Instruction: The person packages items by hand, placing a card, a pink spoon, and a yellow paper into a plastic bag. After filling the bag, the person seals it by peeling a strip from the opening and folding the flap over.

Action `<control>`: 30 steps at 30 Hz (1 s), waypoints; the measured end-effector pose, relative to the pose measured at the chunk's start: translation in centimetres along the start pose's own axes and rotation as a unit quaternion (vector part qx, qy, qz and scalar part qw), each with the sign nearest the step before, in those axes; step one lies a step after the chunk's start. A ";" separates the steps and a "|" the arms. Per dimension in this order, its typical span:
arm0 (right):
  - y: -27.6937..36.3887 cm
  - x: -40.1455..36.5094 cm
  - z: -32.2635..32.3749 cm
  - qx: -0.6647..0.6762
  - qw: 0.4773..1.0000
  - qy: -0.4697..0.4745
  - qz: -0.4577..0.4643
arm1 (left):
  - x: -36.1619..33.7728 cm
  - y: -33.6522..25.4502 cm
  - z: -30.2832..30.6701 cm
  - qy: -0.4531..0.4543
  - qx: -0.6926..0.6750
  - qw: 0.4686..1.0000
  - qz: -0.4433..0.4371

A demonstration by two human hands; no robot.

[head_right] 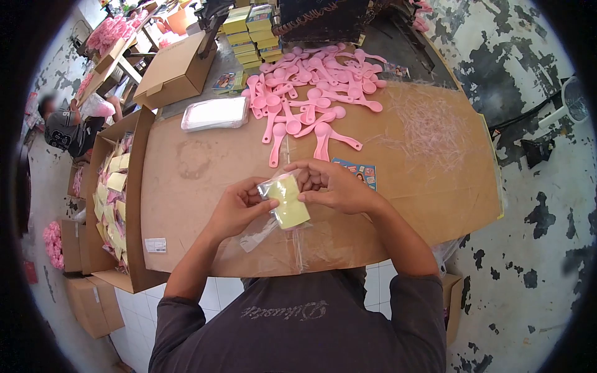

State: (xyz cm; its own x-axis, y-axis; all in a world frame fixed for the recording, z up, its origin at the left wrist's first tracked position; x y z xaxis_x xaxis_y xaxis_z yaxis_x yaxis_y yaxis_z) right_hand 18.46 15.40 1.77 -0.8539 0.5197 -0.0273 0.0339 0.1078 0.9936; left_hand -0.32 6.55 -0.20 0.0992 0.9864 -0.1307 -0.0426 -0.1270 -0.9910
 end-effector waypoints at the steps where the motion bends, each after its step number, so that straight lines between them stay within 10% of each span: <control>1: 0.5 -0.3 0.0 0.013 1.000 0.001 0.005 | -0.5 -0.1 0.7 0.003 0.004 1.000 0.024; 7: 3.7 -4.6 5.8 -0.471 0.859 -0.184 0.076 | -8.2 -0.1 11.1 -0.219 0.036 0.974 -0.052; 9: 3.6 -6.2 7.1 -0.479 0.841 -0.243 0.055 | -12.6 2.3 16.3 -0.381 -0.156 0.884 -0.220; 12: 2.9 -8.0 8.2 -0.513 0.817 -0.261 0.036 | -13.6 -0.9 16.0 -0.347 -0.438 0.779 -0.282; 17: 1.7 -8.1 8.6 -0.498 0.833 -0.239 -0.005 | -7.8 -0.2 10.8 -0.253 0.070 0.964 -0.053; 24: 1.7 -7.4 9.5 -0.446 0.860 -0.248 -0.011 | 0.2 -2.2 1.4 -0.120 0.527 0.827 -0.155; 30: 4.1 -7.3 8.6 -0.465 0.843 -0.260 0.076 | 1.0 -0.6 1.8 -0.089 0.349 0.931 -0.062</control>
State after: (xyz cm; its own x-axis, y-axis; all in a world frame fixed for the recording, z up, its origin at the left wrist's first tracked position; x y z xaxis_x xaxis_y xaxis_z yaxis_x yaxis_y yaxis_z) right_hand 29.26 19.36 5.13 -0.5250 0.7948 0.3045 -0.5050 -0.5788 0.6403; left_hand -2.02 7.83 0.35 -0.0175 0.9984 0.0529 -0.6836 0.0267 -0.7294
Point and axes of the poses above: each hand's wrist, its own x-axis towards the middle knuckle, its own z-axis out of the back of the hand, y = z × x, the point moved 6 cm from there along x, towards the middle knuckle, and after that the axes turned 7 degrees about x, right-handed, at the moved point
